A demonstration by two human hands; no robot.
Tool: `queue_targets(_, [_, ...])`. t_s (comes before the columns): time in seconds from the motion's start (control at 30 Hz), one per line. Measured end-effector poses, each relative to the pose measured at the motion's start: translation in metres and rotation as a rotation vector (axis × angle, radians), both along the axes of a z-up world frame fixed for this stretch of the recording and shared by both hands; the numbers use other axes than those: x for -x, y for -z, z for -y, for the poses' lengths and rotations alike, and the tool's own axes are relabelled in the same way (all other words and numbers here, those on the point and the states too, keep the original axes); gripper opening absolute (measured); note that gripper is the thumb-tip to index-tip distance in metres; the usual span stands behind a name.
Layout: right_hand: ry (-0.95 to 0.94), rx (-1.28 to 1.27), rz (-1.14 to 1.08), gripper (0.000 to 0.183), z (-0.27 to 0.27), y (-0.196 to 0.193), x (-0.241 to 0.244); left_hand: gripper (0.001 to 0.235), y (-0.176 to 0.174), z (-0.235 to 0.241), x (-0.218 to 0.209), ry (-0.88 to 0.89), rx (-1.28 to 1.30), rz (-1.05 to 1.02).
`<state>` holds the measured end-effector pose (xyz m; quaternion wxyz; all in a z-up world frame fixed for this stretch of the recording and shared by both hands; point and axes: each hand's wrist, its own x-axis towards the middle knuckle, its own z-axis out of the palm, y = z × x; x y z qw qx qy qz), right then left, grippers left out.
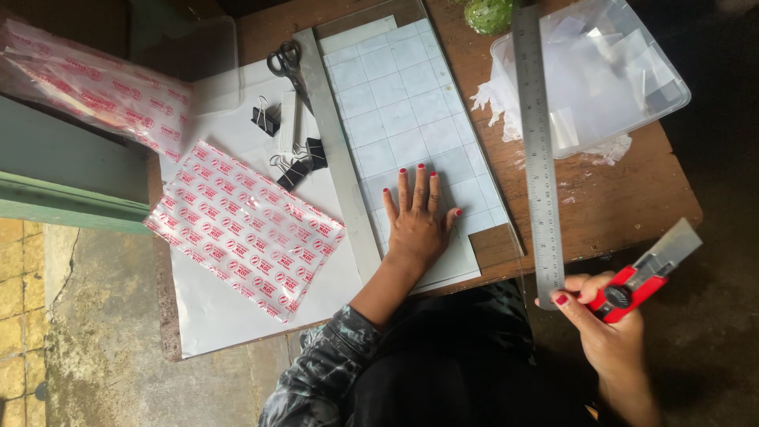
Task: Cutting small rectangular pieces of material using a ruler and a utility knife on a cutting mat.
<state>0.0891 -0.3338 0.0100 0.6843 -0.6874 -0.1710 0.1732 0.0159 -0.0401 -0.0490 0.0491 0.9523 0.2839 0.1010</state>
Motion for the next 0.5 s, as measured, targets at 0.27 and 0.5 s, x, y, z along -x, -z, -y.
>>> queue_targets(0.27, [-0.092,0.033,-0.017,0.025,-0.006,0.008,0.004,0.077,-0.004,0.0,0.002,0.01,-0.018,0.019])
queue_targets(0.5, [-0.143,-0.021,-0.068,0.026,-0.017,-0.006,0.009,0.078,-0.003,0.0,0.001,0.009,0.011,-0.004])
